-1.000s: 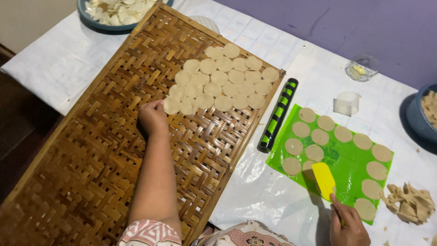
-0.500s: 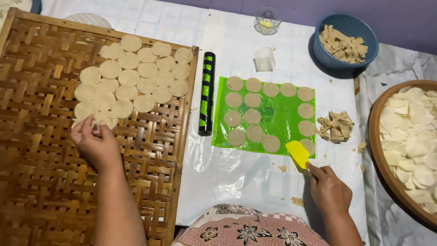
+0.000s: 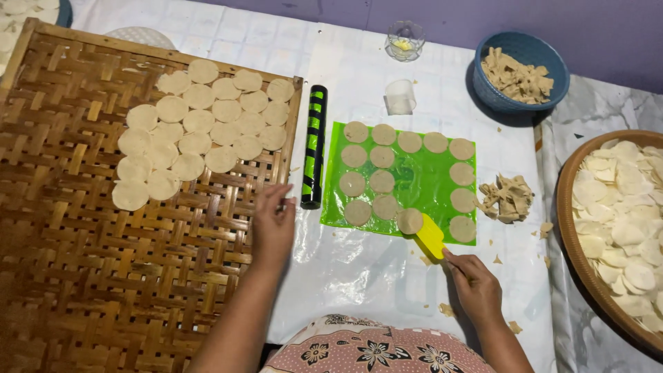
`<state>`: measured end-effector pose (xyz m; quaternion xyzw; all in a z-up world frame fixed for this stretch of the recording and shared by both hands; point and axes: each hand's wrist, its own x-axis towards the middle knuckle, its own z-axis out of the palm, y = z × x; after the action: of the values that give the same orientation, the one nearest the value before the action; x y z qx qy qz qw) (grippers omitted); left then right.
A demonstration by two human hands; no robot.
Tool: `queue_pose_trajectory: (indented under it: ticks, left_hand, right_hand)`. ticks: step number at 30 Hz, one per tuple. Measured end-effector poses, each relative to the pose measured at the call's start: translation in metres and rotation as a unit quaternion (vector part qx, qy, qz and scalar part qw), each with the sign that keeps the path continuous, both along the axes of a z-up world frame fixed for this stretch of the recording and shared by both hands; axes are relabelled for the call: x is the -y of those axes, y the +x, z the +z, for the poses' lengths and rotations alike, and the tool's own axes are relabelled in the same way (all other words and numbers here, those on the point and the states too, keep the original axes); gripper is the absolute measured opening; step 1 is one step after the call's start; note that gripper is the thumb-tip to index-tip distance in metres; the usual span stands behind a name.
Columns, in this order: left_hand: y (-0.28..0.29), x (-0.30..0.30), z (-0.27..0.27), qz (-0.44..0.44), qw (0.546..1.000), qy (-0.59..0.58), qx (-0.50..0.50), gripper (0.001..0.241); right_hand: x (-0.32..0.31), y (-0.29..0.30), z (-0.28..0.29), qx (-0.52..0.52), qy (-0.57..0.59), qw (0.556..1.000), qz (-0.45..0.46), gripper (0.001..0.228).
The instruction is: Preparing thin dough discs and placing them on a drying rack.
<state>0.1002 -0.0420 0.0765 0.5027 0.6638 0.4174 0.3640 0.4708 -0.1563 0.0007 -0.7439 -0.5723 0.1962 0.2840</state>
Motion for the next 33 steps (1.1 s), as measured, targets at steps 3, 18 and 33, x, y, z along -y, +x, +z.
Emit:
queue_pose_trajectory:
  ticks: [3, 18, 33]
  left_hand:
    - [0.030, 0.009, -0.032, -0.046, 0.984, -0.059, 0.162, 0.032]
    - [0.034, 0.000, -0.115, 0.029, 0.900, -0.125, 0.416, 0.022]
    - [-0.226, -0.045, 0.042, 0.316, 0.944, -0.085, -0.027, 0.019]
  right_hand:
    - [0.002, -0.017, 0.007, -0.131, 0.027, 0.991, 0.021, 0.033]
    - [-0.029, -0.091, 0.017, 0.170, 0.022, 0.977, 0.129, 0.042]
    - [-0.036, -0.078, -0.027, 0.122, -0.028, 0.986, 0.109, 0.043]
